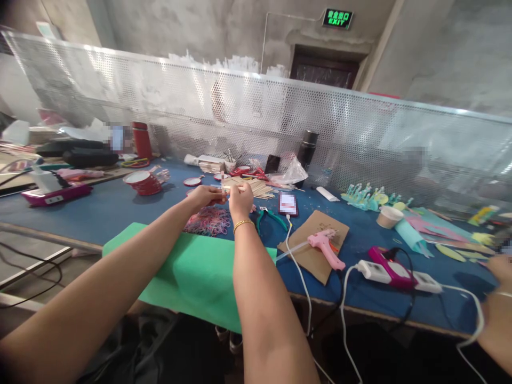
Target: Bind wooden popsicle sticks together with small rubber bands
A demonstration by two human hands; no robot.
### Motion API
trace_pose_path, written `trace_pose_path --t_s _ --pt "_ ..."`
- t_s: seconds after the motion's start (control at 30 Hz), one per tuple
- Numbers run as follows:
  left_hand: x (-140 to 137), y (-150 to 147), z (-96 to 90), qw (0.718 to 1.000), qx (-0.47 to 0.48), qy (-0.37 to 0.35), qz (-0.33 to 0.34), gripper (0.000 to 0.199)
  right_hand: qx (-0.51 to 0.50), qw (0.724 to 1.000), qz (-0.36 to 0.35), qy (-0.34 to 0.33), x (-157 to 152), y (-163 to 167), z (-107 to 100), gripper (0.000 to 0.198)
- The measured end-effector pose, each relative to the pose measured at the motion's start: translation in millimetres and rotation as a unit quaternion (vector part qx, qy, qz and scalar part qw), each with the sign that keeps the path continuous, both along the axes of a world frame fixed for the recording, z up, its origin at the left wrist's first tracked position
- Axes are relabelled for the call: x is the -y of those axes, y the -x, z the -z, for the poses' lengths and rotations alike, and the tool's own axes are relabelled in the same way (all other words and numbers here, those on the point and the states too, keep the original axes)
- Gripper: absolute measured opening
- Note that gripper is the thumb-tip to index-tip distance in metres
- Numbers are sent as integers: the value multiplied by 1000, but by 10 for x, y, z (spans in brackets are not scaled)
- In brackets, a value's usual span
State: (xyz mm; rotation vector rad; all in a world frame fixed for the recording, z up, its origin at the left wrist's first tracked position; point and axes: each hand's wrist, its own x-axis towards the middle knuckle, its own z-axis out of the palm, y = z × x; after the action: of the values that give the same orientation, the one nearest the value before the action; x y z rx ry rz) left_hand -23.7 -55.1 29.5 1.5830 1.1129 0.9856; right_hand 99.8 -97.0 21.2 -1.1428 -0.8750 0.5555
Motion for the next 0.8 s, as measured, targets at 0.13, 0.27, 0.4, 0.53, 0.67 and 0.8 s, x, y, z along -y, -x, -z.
trace_pose_path --t_s 0.13,0.27,0.4,0.53,0.67,0.8 --pt "9 -4 -21 1000 4 3 -6 30 -11 999 28 13 31 -5 -27 3" --pt "0 6 -19 1000 6 3 2 33 -20 1000 3 -8 33 9 -34 2" --pt "-11 13 -10 1000 13 4 9 34 -10 1000 11 6 38 6 -39 2" --pt "-5 10 -14 1000 11 5 2 34 -23 999 25 7 18 -3 -30 3" --pt "4 4 -23 1000 5 6 -7 35 -4 1000 3 0 -19 5 -2 4" --pt "18 1 -32 1000 3 2 -5 36 -18 1000 14 8 -3 -6 -7 3"
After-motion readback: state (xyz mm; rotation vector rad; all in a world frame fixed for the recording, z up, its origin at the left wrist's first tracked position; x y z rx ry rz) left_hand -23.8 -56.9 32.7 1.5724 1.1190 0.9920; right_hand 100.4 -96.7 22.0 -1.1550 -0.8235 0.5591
